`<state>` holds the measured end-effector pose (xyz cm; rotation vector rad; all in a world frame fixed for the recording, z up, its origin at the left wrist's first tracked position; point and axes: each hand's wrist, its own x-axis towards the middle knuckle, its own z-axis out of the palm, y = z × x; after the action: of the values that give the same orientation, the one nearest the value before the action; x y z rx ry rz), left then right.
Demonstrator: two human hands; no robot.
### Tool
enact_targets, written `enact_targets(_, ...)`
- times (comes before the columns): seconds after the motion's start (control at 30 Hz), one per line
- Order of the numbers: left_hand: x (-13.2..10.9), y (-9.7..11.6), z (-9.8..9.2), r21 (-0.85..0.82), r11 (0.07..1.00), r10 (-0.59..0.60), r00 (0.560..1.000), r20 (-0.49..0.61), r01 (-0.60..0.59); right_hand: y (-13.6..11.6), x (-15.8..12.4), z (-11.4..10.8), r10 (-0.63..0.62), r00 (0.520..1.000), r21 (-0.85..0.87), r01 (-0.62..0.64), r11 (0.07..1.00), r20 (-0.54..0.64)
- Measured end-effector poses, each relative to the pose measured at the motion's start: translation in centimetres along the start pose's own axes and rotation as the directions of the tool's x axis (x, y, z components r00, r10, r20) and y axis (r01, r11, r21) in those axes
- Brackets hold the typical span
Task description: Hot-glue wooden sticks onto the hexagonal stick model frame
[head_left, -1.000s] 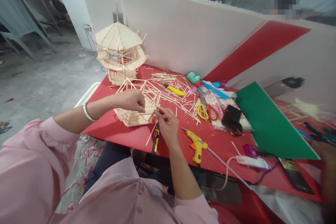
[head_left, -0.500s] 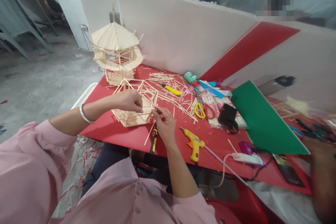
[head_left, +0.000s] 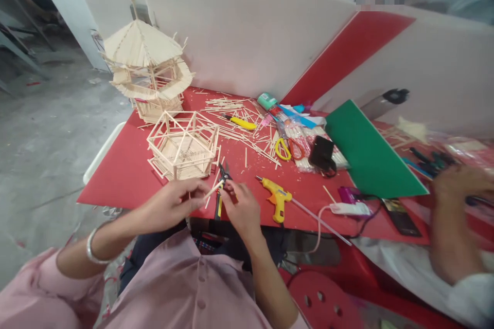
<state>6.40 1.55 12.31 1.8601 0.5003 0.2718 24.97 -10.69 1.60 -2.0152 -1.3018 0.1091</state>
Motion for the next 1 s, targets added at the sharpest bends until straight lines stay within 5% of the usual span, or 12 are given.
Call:
enact_targets(0.2, 1.6, -4.6, 5.2, -0.482, 0.851, -0.204, 0.977, 0.063, 0.209, 0.1, -1.7, 1.1, 0.083, 0.996, -0.386, -0.064, 0.920, 0.034)
enact_targets(0.4, 2.8, -5.4, 6.3, -0.551, 0.814, -0.234, 0.972, -0.022, 0.183, 0.5, -1.8, -0.1, 0.097, 0.985, -0.338, -0.045, 0.940, 0.141)
enact_targets(0.57, 3.4, -5.5, 6.4, -0.499, 0.848, -0.235, 0.971, -0.052, 0.178, 5.3, 5.3, -5.3, 0.140, 0.985, -0.178, -0.122, 0.976, 0.096)
enact_targets(0.67, 4.0, -5.2, 6.7, -0.471, 0.873, -0.194, 0.977, -0.088, 0.131, 9.5, 12.2, -8.1, 0.391, 0.919, -0.427, -0.375, 0.823, -0.053)
enact_targets(0.77, 4.1, -4.6, 7.0, -0.468, 0.879, -0.173, 0.975, -0.140, 0.089, 12.5, 16.9, -8.9, 0.478, 0.875, -0.520, -0.447, 0.728, -0.082)
enact_targets(1.0, 3.7, -4.3, 7.0, -0.511, 0.858, -0.186, 0.957, -0.222, 0.048, 14.5, 19.1, -8.2, 0.549, 0.836, -0.611, -0.432, 0.664, 0.006)
